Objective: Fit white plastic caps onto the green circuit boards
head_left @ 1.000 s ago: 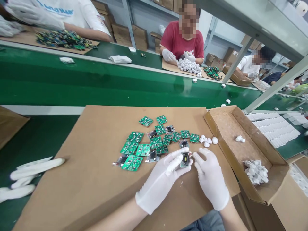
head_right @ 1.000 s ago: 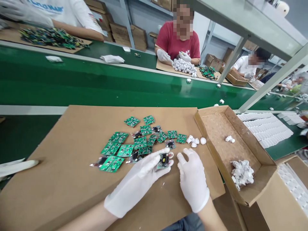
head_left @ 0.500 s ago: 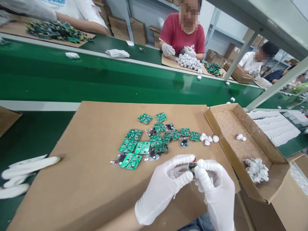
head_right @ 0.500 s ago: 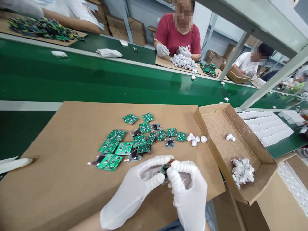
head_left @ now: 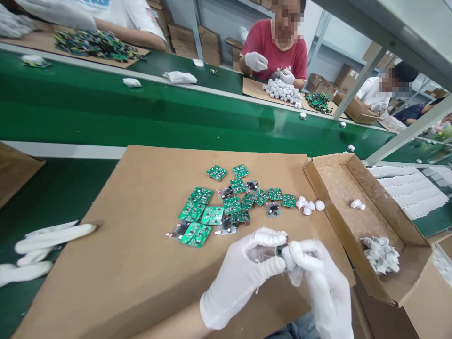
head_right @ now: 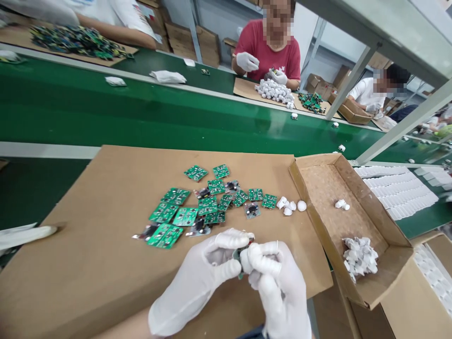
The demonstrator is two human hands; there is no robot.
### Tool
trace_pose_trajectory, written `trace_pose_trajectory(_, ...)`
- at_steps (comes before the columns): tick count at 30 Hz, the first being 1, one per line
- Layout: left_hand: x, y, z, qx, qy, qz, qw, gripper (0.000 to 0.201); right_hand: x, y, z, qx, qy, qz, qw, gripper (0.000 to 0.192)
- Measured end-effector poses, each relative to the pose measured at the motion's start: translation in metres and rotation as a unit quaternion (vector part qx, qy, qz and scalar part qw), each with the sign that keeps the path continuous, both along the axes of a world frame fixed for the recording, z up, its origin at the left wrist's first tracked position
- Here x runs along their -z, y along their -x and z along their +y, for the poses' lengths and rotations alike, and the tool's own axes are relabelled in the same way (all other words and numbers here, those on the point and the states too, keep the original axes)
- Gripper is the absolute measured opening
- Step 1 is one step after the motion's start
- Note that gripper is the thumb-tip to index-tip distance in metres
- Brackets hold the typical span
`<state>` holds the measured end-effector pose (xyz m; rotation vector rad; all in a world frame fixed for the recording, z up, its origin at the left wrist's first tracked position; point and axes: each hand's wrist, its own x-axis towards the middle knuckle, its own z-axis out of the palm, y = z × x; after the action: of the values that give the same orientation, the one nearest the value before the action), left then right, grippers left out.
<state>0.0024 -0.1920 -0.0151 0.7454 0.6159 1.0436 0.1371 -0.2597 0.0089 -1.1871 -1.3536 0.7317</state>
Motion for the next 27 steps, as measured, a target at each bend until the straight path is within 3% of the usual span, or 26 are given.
trace_pose_trajectory(3,-0.004,0.0,0.002,0.021,0.035,-0.044,0.998,0.024,-0.004,0.0,-0.002,-0.005,-0.024,-0.025,0.999,0.049)
trace_pose_trajectory(6,-0.009,0.0,0.001,0.05,0.047,-0.081,0.994,0.026,-0.002,0.0,-0.001,0.031,-0.06,-0.094,0.993,0.043)
trace_pose_trajectory(9,-0.015,0.001,0.0,0.089,0.048,-0.1,0.99,0.03,0.004,-0.002,0.002,0.091,-0.132,-0.197,0.967,0.034)
trace_pose_trajectory(12,-0.017,0.003,-0.002,0.124,0.061,-0.097,0.986,0.034,0.008,-0.003,0.006,0.109,-0.181,-0.207,0.955,0.039)
trace_pose_trajectory(19,-0.009,-0.001,-0.002,0.127,0.074,-0.091,0.985,0.035,0.009,-0.004,0.007,0.037,-0.112,-0.178,0.977,0.043)
trace_pose_trajectory(24,-0.008,0.0,-0.003,0.107,0.045,-0.043,0.992,0.036,0.021,-0.002,0.004,0.052,-0.116,-0.16,0.979,0.048)
trace_pose_trajectory(27,-0.013,0.002,-0.002,0.131,0.028,-0.052,0.99,0.037,0.024,-0.005,0.0,0.032,-0.117,-0.152,0.981,0.042)
